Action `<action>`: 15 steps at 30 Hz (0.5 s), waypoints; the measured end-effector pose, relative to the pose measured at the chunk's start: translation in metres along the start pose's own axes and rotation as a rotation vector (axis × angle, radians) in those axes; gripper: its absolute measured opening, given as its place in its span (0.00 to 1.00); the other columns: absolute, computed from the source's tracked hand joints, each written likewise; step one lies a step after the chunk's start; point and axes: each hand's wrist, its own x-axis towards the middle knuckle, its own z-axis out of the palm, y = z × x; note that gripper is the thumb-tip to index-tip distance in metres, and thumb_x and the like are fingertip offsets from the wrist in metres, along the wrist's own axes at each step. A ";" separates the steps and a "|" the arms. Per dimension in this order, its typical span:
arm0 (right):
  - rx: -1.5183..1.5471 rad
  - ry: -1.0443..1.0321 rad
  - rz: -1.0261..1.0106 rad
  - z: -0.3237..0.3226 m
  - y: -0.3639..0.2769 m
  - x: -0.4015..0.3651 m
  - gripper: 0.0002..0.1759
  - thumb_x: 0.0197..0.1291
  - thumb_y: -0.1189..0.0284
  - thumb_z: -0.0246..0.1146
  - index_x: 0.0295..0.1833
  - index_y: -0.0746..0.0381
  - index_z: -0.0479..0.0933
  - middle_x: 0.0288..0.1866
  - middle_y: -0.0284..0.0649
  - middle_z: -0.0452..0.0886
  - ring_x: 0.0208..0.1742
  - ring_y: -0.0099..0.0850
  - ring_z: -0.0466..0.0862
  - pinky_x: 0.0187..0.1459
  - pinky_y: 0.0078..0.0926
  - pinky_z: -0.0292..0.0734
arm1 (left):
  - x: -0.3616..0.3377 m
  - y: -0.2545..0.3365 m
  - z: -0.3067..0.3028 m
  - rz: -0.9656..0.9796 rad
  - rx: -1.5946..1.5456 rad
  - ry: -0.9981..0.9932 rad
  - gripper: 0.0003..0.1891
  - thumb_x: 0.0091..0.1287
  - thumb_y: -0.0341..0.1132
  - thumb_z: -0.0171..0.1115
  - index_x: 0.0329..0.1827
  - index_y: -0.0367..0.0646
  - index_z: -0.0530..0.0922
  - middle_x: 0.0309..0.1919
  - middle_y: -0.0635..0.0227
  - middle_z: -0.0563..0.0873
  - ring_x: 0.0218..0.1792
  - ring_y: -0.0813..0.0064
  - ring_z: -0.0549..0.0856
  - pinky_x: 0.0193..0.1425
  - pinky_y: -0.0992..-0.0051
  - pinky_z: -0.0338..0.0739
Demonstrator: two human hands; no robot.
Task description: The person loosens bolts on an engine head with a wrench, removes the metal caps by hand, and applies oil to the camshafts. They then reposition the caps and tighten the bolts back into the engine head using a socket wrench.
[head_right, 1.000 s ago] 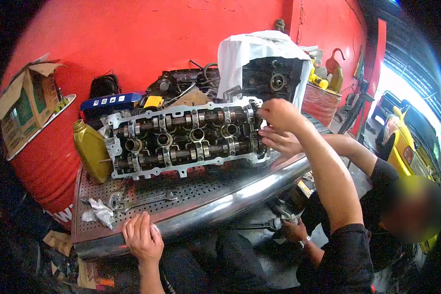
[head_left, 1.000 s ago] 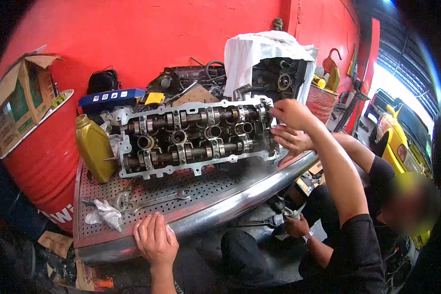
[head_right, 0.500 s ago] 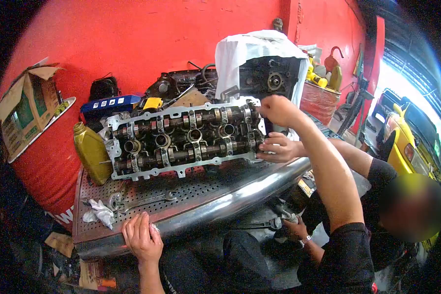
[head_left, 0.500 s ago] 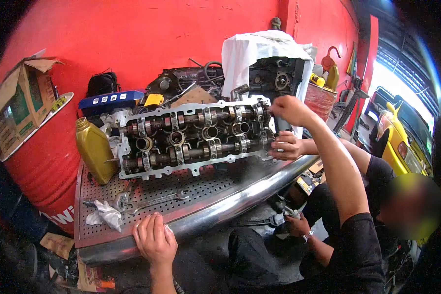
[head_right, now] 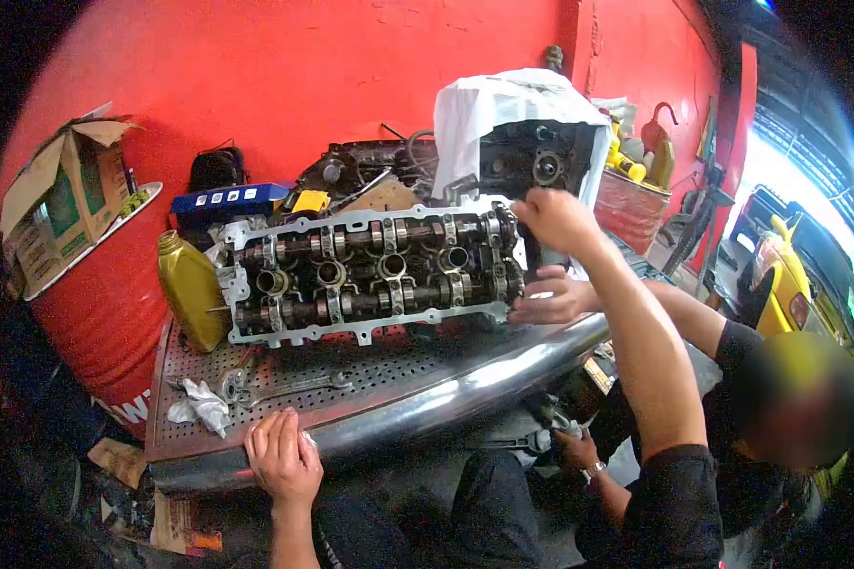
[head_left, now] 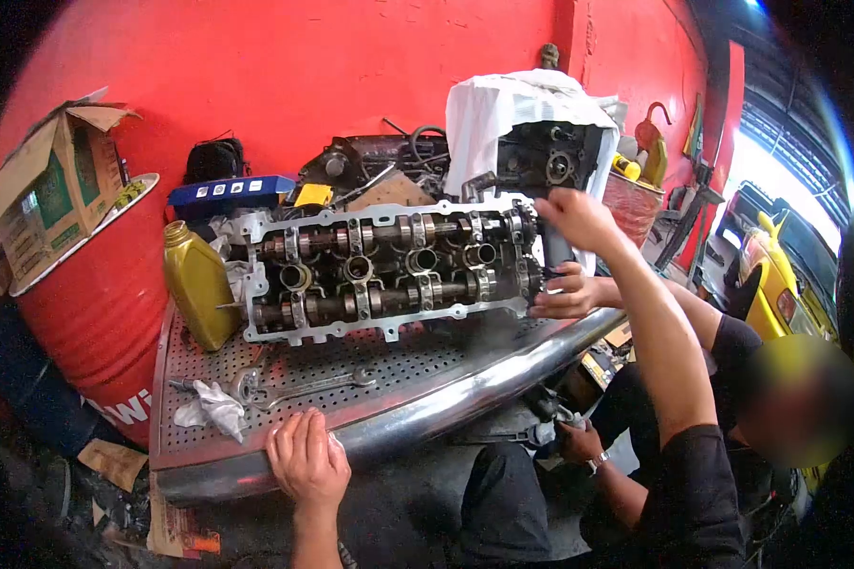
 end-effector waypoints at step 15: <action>-0.089 -0.050 -0.076 0.003 -0.007 -0.011 0.18 0.68 0.59 0.54 0.40 0.60 0.84 0.40 0.53 0.87 0.45 0.54 0.87 0.49 0.52 0.82 | 0.000 0.000 0.000 0.016 0.009 0.017 0.17 0.57 0.25 0.64 0.51 0.35 0.80 0.50 0.57 0.87 0.53 0.55 0.83 0.64 0.50 0.72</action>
